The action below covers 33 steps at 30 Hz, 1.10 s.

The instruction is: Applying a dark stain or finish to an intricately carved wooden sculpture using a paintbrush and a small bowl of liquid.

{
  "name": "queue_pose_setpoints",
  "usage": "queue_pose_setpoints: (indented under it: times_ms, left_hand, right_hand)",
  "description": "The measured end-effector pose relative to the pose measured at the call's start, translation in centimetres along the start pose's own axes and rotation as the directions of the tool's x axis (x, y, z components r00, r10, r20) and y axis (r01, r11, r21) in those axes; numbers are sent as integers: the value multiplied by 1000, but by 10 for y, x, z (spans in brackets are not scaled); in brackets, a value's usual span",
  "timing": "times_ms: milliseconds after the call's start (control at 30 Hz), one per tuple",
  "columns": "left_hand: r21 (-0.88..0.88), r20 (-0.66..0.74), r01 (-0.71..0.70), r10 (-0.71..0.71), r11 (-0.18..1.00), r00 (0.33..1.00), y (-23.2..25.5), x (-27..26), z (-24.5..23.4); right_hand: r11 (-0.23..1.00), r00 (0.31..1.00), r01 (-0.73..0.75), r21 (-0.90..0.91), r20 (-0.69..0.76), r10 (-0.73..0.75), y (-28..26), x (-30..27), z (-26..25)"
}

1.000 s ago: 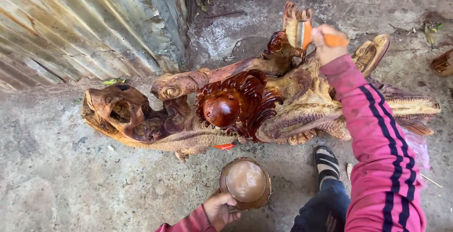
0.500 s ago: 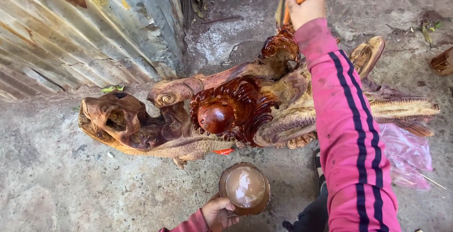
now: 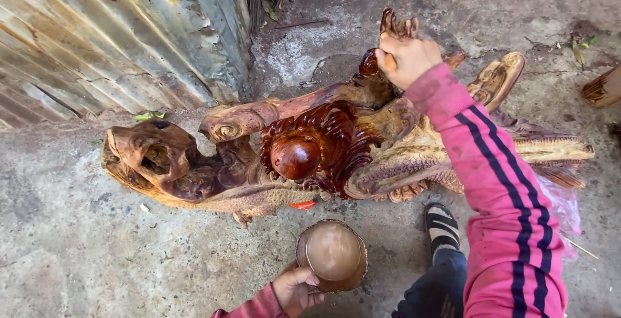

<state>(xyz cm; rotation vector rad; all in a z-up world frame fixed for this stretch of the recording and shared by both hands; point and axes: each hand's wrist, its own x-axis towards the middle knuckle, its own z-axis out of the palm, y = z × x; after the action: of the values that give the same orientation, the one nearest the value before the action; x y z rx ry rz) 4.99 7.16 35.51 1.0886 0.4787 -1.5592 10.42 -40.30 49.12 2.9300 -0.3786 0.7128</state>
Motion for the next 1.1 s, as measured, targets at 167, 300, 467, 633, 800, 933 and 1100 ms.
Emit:
queue_pose_setpoints:
  times_ms: [167,300,467,633,800,933,1100]
  left_hand:
    - [-29,1,57,-57,998,998,-2,13,-6]
    - [-29,14,66,-65,997,998,3,5,-7]
    - [-48,-45,41,-43,998,998,-1,23,-26]
    - [-63,-89,60,-65,996,994,4,18,-15]
    - [-76,-132,45,-55,996,990,12,11,-6]
    - [-62,-61,93,-97,994,993,11,16,-15]
    - [-35,-85,43,-46,998,995,12,3,-13]
  right_hand:
    - [812,992,-117,571,24,126,3,19,6]
    - [205,632,-618,759,324,704,45,10,-14]
    - [226,667,-341,912,66,742,85,-30,31]
    - [434,667,-670,602,231,709,81,-6,5]
    - [-580,931,193,791,39,363,95,17,54]
    - [377,739,-503,777,161,654,65,37,22]
    - [502,814,-483,717,158,558,30,-4,-15]
